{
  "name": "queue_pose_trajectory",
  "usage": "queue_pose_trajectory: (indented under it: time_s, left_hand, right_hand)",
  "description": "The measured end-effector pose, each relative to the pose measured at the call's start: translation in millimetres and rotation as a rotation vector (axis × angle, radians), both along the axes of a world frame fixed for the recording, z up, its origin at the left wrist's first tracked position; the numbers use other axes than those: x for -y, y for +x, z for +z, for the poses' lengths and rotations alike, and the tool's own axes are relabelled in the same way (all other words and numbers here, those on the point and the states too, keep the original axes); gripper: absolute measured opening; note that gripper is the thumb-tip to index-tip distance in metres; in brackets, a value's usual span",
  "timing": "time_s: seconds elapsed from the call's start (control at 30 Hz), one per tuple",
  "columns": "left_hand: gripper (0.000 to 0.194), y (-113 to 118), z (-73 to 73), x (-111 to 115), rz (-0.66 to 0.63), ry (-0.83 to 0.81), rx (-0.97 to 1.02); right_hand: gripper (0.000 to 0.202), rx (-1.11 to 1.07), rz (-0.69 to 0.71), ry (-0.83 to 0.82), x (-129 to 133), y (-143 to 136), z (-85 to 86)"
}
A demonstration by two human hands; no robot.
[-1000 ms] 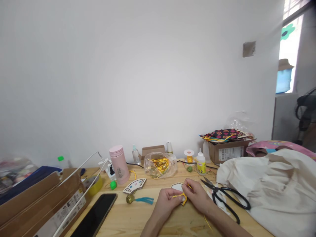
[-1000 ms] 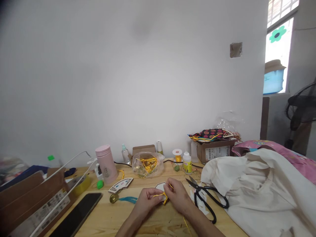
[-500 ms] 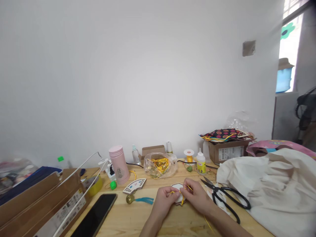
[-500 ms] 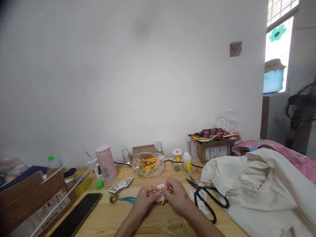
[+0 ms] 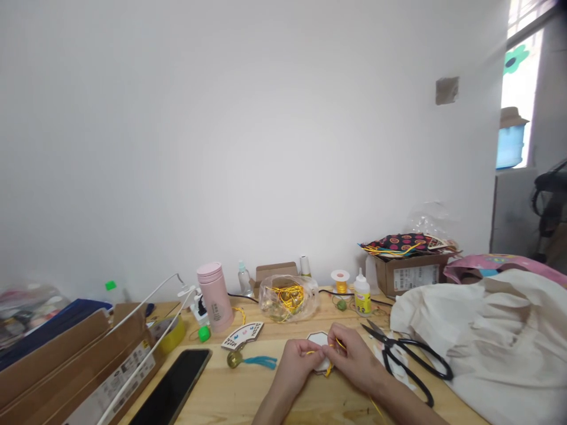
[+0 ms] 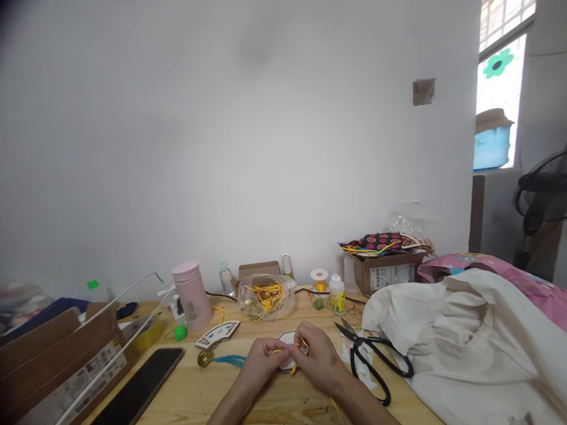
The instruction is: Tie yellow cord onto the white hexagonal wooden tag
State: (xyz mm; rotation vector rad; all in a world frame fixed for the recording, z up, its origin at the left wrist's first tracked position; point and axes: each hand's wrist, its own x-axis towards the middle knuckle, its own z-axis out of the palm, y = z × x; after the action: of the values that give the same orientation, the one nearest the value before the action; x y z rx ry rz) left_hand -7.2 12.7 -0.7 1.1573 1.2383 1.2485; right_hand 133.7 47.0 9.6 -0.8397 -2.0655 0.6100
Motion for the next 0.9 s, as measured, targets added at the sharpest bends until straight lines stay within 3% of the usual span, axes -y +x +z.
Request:
queue_pose_trajectory:
  time_s: [0.2,0.33,0.47,0.6,0.9]
  left_hand:
    - [0.025,1.3,2.2,3.7,0.011,0.024,-0.087]
    - [0.025,1.0,0.2,0.5,0.005,0.044,-0.062]
    - [0.03,-0.2,-4.2,-4.3,-0.012,0.039,0.045]
    - [0.034,0.3,-3.3,-3.7,-0.015,0.041,0.042]
    - [0.032,-0.1,-3.2,-4.4,-0.014,0.036,0.096]
  right_hand:
    - [0.016,0.002,-0.039,0.066,-2.3,2.7,4.7]
    - [0.007,0.021,-0.085,0.164,-2.1,8.4,14.1]
    - [0.013,0.026,-0.003,0.204,0.9,10.4,19.2]
    - [0.019,0.066,0.089,0.194,4.6,7.9,18.5]
    - [0.015,0.077,0.055,0.085,-3.2,9.3,7.7]
